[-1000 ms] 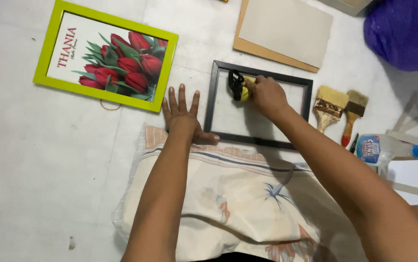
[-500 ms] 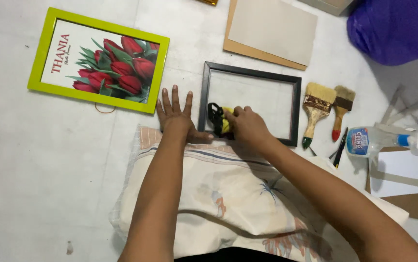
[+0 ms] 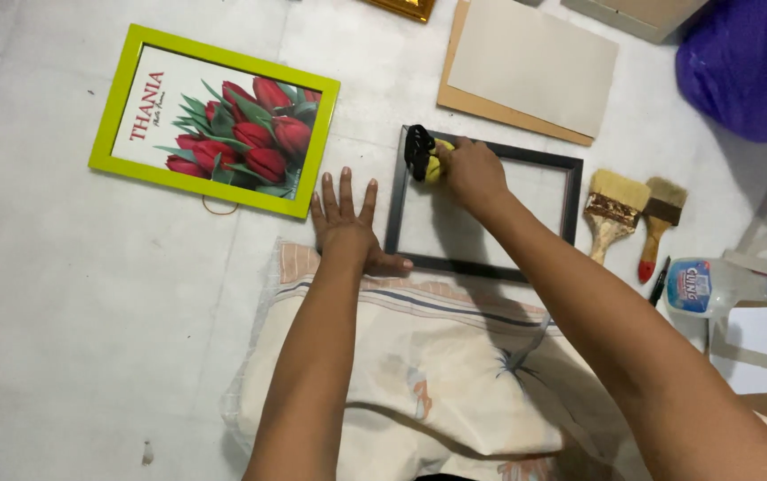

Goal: Cleaning the glass of a picture frame and installing the backing board

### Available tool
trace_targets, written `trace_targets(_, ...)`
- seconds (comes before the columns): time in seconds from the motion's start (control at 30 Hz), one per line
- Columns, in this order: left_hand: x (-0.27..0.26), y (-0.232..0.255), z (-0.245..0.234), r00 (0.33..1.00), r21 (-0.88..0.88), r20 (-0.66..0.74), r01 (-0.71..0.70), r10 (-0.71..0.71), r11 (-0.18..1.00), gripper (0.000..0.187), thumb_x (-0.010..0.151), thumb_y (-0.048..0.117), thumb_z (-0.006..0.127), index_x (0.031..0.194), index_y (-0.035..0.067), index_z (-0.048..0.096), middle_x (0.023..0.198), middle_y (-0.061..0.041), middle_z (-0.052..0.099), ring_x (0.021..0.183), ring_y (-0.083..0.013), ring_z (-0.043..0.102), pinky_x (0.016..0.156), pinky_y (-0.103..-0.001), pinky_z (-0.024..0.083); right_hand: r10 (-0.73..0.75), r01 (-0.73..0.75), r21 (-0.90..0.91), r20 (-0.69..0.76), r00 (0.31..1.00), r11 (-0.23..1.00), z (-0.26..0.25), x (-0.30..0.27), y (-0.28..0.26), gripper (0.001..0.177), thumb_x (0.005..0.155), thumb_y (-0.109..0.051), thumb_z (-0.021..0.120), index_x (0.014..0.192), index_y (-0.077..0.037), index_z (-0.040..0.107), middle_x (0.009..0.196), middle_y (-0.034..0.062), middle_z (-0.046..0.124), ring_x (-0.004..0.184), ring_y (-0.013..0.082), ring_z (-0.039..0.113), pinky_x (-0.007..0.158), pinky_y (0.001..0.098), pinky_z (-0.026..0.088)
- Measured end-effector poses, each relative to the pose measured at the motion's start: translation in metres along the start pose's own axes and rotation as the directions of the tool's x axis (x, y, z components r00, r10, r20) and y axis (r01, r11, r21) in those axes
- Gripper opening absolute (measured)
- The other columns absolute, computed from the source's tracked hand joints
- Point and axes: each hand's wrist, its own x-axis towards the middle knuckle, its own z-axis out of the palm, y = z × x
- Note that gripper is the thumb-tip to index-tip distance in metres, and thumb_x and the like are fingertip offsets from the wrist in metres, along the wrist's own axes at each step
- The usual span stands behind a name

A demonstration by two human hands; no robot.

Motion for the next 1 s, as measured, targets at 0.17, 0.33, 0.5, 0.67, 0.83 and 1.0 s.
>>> trace_targets(0.17, -0.004, 0.001, -0.006, 0.999, -0.001, 0.035, 0.000, 0.000, 1.000, 0.154, 0.054, 0.095, 0.070, 0.164, 0.028, -0.016, 0.167, -0.010, -0.033, 0.150, -0.0398, -0.033, 0.121, -0.057, -0.021, -0.015, 0.015, -0.001, -0.017, 1.000, 1.000, -0.016, -0.028, -0.018, 0.042, 0.088, -0.022, 0.066, 0.129, -0.021, 0.073, 0.103, 0.0143, 0.070, 0.087, 0.0368, 0.072, 0.068, 0.0457, 0.064)
trace_targets(0.33, -0.003, 0.004, -0.003, 1.000, 0.055, 0.011, 0.015, -0.016, 0.998, 0.156, 0.052, 0.098, 0.068, 0.163, 0.030, -0.018, 0.167, -0.008, -0.033, 0.150, -0.0389, -0.033, 0.120, -0.057, -0.021, -0.121, 0.117, 0.039, 0.130, 0.984, 0.992, -0.043, -0.096, -0.056, 0.052, 0.088, -0.024, 0.065, 0.139, -0.012, 0.064, 0.106, 0.0169, 0.067, 0.094, 0.0387, 0.070, 0.071, 0.0487, 0.065)
trace_targets(0.5, -0.003, 0.003, -0.001, 1.000, 0.037, 0.003, 0.011, -0.011, 0.999, 0.155, 0.052, 0.099, 0.066, 0.164, 0.030, -0.017, 0.167, -0.008, -0.033, 0.151, -0.0385, -0.032, 0.120, -0.055, -0.021, 0.062, -0.073, 0.064, 0.149, 0.987, 0.995, -0.044, -0.135, -0.018, 0.065, 0.082, -0.029, 0.073, 0.145, -0.022, 0.058, 0.107, 0.0144, 0.066, 0.095, 0.0388, 0.068, 0.072, 0.0524, 0.064)
trace_targets(0.67, 0.006, 0.002, 0.003, 1.000, 0.016, -0.004, 0.011, -0.011, 1.000, 0.160, 0.048, 0.101, 0.066, 0.164, 0.029, -0.017, 0.167, -0.008, -0.032, 0.150, -0.0387, -0.033, 0.119, -0.055, -0.023, 0.219, -0.217, -0.026, 0.148, 0.964, 0.976, -0.009, -0.164, 0.066, 0.063, 0.082, -0.029, 0.069, 0.144, -0.022, 0.063, 0.109, 0.0148, 0.069, 0.095, 0.0379, 0.071, 0.074, 0.0520, 0.063)
trace_targets(0.83, -0.001, 0.005, -0.006, 0.998, 0.043, 0.051, 0.029, -0.031, 0.999, 0.156, 0.053, 0.098, 0.067, 0.163, 0.029, -0.019, 0.166, -0.009, -0.034, 0.150, -0.0390, -0.035, 0.118, -0.057, -0.024, 0.347, -0.341, -0.069, 0.118, 0.931, 0.938, 0.002, -0.153, 0.067, 0.047, 0.087, -0.016, 0.063, 0.127, 0.009, 0.065, 0.089, 0.0248, 0.067, 0.075, 0.0455, 0.073, 0.064, 0.0541, 0.061)
trace_targets(1.0, -0.002, 0.004, -0.005, 1.000, 0.028, 0.017, 0.024, -0.024, 0.999, 0.153, 0.054, 0.097, 0.068, 0.164, 0.030, -0.015, 0.167, -0.008, -0.032, 0.151, -0.0385, -0.033, 0.120, -0.056, -0.022, 0.338, -0.349, 0.078, 0.126, 0.933, 0.934, 0.019, -0.108, -0.002, 0.045, 0.083, -0.020, 0.067, 0.113, 0.014, 0.061, 0.089, 0.0241, 0.066, 0.078, 0.0512, 0.073, 0.066, 0.0594, 0.060)
